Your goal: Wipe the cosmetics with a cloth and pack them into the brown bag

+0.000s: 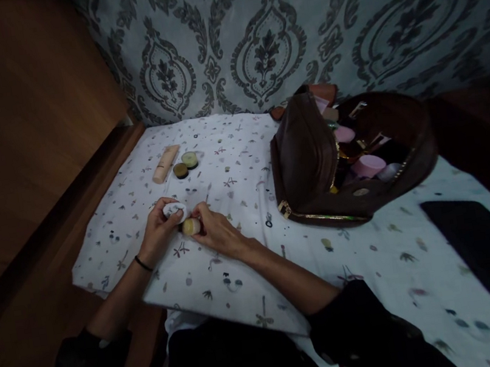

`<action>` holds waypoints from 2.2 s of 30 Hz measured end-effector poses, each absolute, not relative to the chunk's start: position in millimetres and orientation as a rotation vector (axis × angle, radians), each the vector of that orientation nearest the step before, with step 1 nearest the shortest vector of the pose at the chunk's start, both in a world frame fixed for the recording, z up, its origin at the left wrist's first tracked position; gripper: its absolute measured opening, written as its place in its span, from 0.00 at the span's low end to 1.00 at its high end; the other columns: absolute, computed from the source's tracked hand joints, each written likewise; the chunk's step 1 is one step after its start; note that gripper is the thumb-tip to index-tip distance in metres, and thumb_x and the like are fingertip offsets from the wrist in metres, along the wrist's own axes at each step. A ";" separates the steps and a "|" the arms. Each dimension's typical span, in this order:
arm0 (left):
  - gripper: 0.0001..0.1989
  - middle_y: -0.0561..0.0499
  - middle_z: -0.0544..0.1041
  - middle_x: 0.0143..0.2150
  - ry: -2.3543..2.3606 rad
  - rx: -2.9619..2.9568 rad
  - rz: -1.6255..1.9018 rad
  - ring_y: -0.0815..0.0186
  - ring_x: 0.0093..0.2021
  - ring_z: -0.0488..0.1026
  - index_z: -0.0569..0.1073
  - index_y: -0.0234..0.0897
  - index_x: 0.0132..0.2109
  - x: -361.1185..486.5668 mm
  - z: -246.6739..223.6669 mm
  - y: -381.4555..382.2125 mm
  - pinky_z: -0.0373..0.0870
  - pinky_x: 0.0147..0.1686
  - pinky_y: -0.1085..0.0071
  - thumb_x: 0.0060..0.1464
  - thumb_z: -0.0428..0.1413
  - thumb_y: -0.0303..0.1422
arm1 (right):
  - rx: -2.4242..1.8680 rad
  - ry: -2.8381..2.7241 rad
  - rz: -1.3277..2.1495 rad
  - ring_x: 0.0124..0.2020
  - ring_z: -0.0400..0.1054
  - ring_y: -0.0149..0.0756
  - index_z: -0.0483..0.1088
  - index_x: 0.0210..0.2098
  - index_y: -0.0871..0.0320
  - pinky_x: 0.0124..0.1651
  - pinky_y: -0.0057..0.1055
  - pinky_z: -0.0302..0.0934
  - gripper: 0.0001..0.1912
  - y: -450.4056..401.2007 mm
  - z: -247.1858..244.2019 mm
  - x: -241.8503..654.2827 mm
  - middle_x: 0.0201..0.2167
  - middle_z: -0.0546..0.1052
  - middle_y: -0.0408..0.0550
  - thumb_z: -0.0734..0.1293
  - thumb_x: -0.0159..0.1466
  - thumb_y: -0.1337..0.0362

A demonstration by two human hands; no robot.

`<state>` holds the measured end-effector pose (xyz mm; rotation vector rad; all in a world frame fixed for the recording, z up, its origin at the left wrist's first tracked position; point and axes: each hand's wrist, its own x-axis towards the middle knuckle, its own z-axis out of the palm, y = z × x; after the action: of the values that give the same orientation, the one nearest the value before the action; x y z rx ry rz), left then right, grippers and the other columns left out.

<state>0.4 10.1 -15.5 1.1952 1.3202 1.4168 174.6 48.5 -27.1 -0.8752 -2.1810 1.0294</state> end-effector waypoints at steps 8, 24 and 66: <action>0.09 0.54 0.72 0.37 1.384 1.607 1.371 0.66 0.37 0.68 0.71 0.39 0.41 4.3 -8.7 4.6 0.64 0.38 0.72 0.52 0.59 0.32 | -0.945 -2.046 1.158 0.26 0.67 0.32 0.56 0.43 0.53 0.31 0.29 0.60 0.24 52.4 -28.2 171.5 0.28 0.71 0.37 0.71 0.51 0.63; 0.07 0.51 0.74 0.38 1.427 1.865 1.317 0.63 0.39 0.71 0.72 0.39 0.41 6.3 -5.9 -1.0 0.67 0.40 0.68 0.53 0.56 0.32 | -0.855 -1.347 1.678 0.28 0.68 0.29 0.59 0.36 0.54 0.33 0.28 0.64 0.30 72.7 -40.2 168.4 0.28 0.74 0.36 0.77 0.39 0.63; 0.09 0.56 0.69 0.32 1.528 1.482 1.443 0.69 0.28 0.65 0.69 0.39 0.40 4.5 -2.6 1.5 0.62 0.28 0.74 0.52 0.59 0.34 | -0.692 -1.635 1.520 0.32 0.68 0.31 0.70 0.41 0.56 0.36 0.29 0.65 0.21 67.3 -39.9 172.4 0.35 0.74 0.42 0.75 0.48 0.62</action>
<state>4.5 1.5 -2.6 1.4815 1.5282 1.4434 172.4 67.3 -39.9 -0.6917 -1.6355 1.5204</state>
